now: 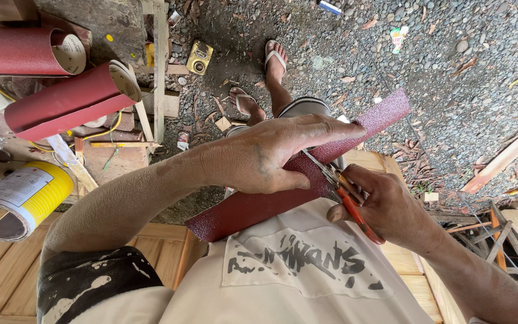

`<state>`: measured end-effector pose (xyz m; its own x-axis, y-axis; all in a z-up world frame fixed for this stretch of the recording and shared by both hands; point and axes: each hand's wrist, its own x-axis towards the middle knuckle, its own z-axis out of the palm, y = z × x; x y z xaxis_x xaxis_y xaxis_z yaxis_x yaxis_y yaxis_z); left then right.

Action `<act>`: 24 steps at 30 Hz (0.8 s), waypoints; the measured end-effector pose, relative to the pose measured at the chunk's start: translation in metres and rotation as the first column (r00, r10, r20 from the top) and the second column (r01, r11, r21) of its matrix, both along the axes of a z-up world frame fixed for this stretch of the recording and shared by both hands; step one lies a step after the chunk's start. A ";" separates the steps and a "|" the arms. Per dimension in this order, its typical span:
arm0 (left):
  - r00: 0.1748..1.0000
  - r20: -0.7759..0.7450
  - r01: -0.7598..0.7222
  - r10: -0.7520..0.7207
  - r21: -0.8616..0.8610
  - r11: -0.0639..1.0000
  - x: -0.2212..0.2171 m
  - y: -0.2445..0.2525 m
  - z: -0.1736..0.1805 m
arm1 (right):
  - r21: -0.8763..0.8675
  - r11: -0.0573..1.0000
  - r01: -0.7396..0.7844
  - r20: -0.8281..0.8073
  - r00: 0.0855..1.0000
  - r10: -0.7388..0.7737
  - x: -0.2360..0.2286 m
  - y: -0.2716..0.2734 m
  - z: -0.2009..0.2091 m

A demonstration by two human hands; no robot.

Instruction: The person cuts a roll of red sanding paper with scissors, then wraps a small piece around a wooden block and uses it to sand a wooden door panel.

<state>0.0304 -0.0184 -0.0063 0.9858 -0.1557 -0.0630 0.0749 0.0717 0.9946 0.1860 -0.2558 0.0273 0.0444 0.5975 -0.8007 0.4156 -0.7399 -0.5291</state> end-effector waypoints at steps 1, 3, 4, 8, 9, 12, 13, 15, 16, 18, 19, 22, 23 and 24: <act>1.000 -0.009 0.006 -0.006 -0.001 1.000 0.000 0.000 -0.001 | -0.005 1.000 -0.012 0.013 1.000 0.012 0.000 -0.001 -0.001; 0.999 0.026 -0.029 0.030 -0.041 0.999 0.000 0.002 -0.004 | 0.099 0.995 -0.009 0.005 1.000 0.009 0.002 -0.002 -0.004; 0.998 0.044 -0.044 0.047 -0.062 0.997 0.000 0.005 -0.006 | 0.151 0.989 -0.007 0.002 1.000 0.006 0.003 -0.003 -0.006; 0.987 -0.150 -0.079 0.063 -0.103 0.992 -0.007 0.025 -0.019 | -0.134 0.984 0.119 -0.036 0.992 -0.124 0.016 -0.012 -0.013; 0.986 -0.091 -0.150 0.141 -0.102 0.983 -0.011 0.035 -0.025 | -0.216 0.966 0.140 -0.030 0.988 -0.149 0.024 -0.014 -0.016; 0.925 -0.069 -0.379 0.373 -0.177 0.908 -0.033 0.056 -0.042 | -0.210 0.960 0.187 -0.013 0.981 -0.194 0.036 -0.015 -0.030; 0.890 -0.086 -0.455 0.448 -0.211 0.865 -0.042 0.059 -0.049 | -0.162 0.966 0.200 -0.008 0.979 -0.204 0.035 -0.016 -0.035; 0.766 -0.175 -0.642 0.619 -0.158 0.750 -0.065 0.053 -0.063 | 0.132 0.922 0.363 -0.239 0.915 -0.326 0.026 -0.009 -0.055; 0.680 -0.213 -0.731 0.701 -0.121 0.672 -0.077 0.049 -0.069 | 0.252 0.858 0.447 -0.376 0.863 -0.338 0.020 -0.002 -0.068; 0.539 -0.066 -0.840 0.840 0.035 0.542 -0.093 0.030 -0.077 | 0.189 0.815 0.548 -0.366 0.809 -0.459 0.007 0.016 -0.094; 0.480 0.012 -0.874 0.877 0.092 0.477 -0.099 0.020 -0.080 | 0.155 0.780 0.606 -0.340 0.774 -0.534 -0.004 0.023 -0.103; 0.206 -0.301 -0.954 0.931 -0.273 0.122 -0.119 -0.009 -0.083 | 0.201 0.883 0.424 -0.298 0.885 -0.357 -0.035 0.056 -0.126; 0.147 -0.280 -0.973 0.949 -0.213 0.088 -0.125 -0.020 -0.083 | 0.214 0.890 0.404 -0.353 0.881 -0.315 -0.044 0.065 -0.129; 0.089 -0.257 -0.987 0.962 -0.153 0.050 -0.132 -0.029 -0.083 | 0.226 0.895 0.384 -0.407 0.872 -0.271 -0.055 0.074 -0.133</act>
